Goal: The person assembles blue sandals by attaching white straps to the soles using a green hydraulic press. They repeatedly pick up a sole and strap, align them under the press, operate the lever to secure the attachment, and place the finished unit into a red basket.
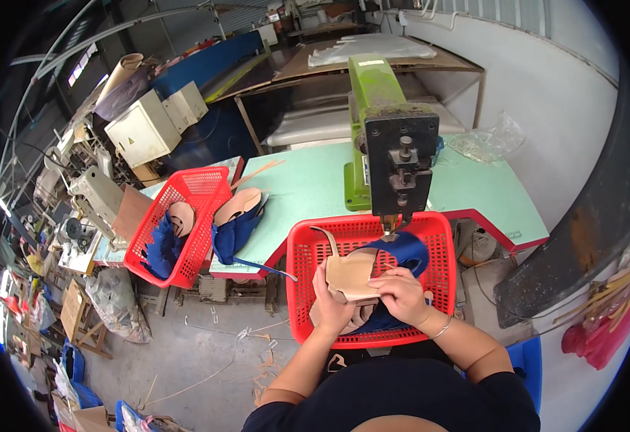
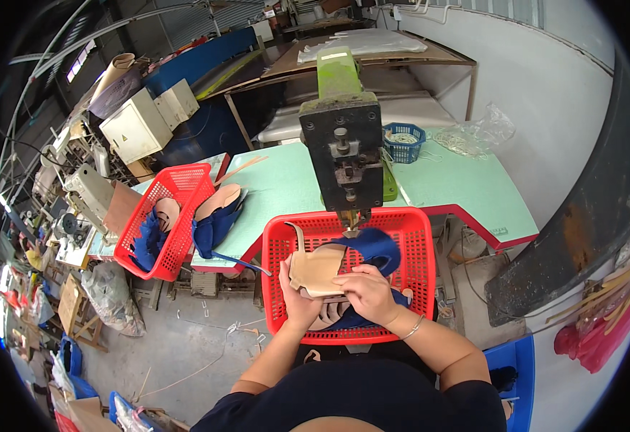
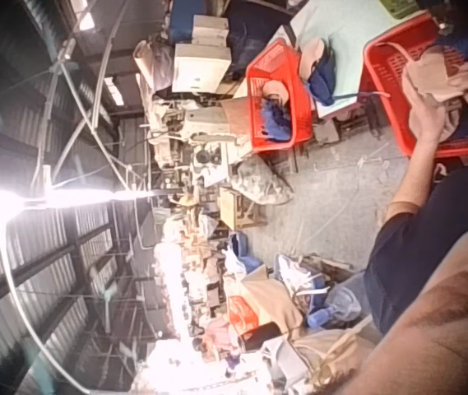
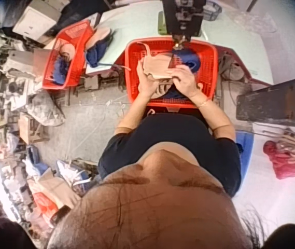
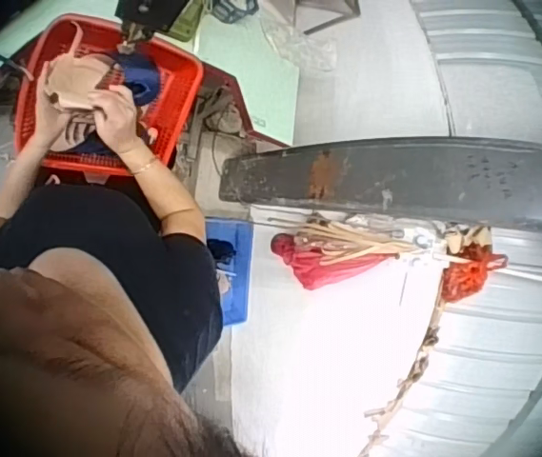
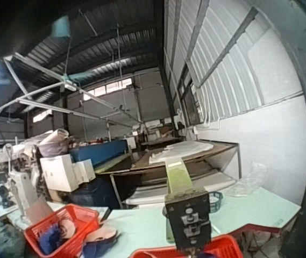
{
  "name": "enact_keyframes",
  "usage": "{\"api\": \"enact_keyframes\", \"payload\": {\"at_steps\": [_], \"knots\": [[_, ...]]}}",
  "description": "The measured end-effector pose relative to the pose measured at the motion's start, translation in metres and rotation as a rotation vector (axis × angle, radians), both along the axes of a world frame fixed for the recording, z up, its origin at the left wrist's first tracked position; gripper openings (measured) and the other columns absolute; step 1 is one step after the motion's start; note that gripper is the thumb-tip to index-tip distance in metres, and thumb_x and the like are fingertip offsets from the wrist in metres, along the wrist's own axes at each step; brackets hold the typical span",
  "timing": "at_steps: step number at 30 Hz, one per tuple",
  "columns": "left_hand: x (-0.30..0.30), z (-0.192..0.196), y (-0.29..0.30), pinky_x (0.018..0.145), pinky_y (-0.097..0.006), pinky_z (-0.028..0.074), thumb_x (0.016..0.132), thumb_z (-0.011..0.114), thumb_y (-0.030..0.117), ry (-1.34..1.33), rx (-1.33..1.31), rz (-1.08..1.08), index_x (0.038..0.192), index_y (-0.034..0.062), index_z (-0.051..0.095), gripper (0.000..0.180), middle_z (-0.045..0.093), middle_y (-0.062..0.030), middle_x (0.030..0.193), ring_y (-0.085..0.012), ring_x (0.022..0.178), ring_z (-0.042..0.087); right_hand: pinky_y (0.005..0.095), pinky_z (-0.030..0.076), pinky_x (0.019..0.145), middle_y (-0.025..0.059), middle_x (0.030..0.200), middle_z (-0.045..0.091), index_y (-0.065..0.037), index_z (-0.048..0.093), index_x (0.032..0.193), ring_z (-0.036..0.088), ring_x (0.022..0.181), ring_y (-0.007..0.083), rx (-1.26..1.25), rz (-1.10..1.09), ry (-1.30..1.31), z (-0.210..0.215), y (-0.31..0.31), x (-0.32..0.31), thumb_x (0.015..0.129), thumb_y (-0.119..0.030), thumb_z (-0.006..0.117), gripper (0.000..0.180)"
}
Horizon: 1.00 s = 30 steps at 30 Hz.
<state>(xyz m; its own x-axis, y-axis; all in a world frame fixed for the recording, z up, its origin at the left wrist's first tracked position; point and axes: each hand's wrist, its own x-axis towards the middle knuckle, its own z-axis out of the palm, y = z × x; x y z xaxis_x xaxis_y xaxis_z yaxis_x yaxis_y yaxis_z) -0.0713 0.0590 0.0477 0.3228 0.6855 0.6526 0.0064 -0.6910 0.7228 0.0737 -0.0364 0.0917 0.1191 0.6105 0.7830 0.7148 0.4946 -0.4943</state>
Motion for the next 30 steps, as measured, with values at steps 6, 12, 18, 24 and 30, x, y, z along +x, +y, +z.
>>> {"api": "enact_keyframes", "payload": {"at_steps": [6,12,18,24,30], "knots": [[-0.005,0.031,0.012,0.092,-0.042,0.041,0.058,0.066,0.001,0.322,0.533,0.046,0.113,0.0168,0.058,0.057,0.044,-0.0146,0.126,-0.0355,0.117,0.044,0.0224,0.050,0.073,0.0071,0.090,0.062,-0.001,0.049,0.101,0.062,0.084,0.0135,-0.489,0.536,1.230,-0.032,0.010,-0.007,0.081,0.004,0.060,0.023],[-0.011,0.059,0.090,0.082,-0.037,0.048,0.065,0.050,-0.011,0.213,0.294,0.101,0.095,0.0045,0.062,0.036,0.063,-0.0130,0.095,-0.0278,0.093,0.061,0.0285,0.047,0.084,0.0091,0.108,0.060,-0.001,0.053,0.110,0.060,0.093,0.0152,-0.576,0.531,1.311,-0.025,0.005,-0.010,0.088,-0.008,0.055,0.023],[-0.057,0.146,0.271,0.085,-0.041,0.043,0.069,0.046,-0.003,-0.002,0.147,0.740,0.098,0.0035,0.064,0.035,0.060,-0.0195,0.092,-0.0343,0.093,0.056,0.0277,0.048,0.079,0.0092,0.102,0.061,-0.003,0.055,0.102,0.061,0.089,0.0169,-0.759,0.457,1.305,-0.052,-0.007,0.000,0.089,-0.013,0.055,0.017],[-0.109,0.114,0.328,0.086,-0.044,0.045,0.083,0.051,0.022,0.892,-0.360,0.826,0.103,0.0077,0.065,0.028,0.058,-0.0277,0.100,-0.0366,0.099,0.056,0.0270,0.048,0.077,0.0079,0.096,0.062,-0.003,0.056,0.100,0.061,0.084,0.0153,-0.858,0.423,1.341,-0.066,-0.024,0.003,0.089,-0.017,0.056,0.018],[-0.102,0.102,0.284,0.096,-0.042,0.039,0.084,0.052,0.030,0.689,0.256,0.822,0.102,0.0067,0.064,0.032,0.062,-0.0150,0.104,-0.0320,0.112,0.050,0.0251,0.048,0.073,0.0071,0.093,0.063,-0.003,0.058,0.098,0.061,0.081,0.0136,-0.938,0.324,1.350,-0.072,-0.029,0.006,0.088,-0.020,0.059,0.020]]}}
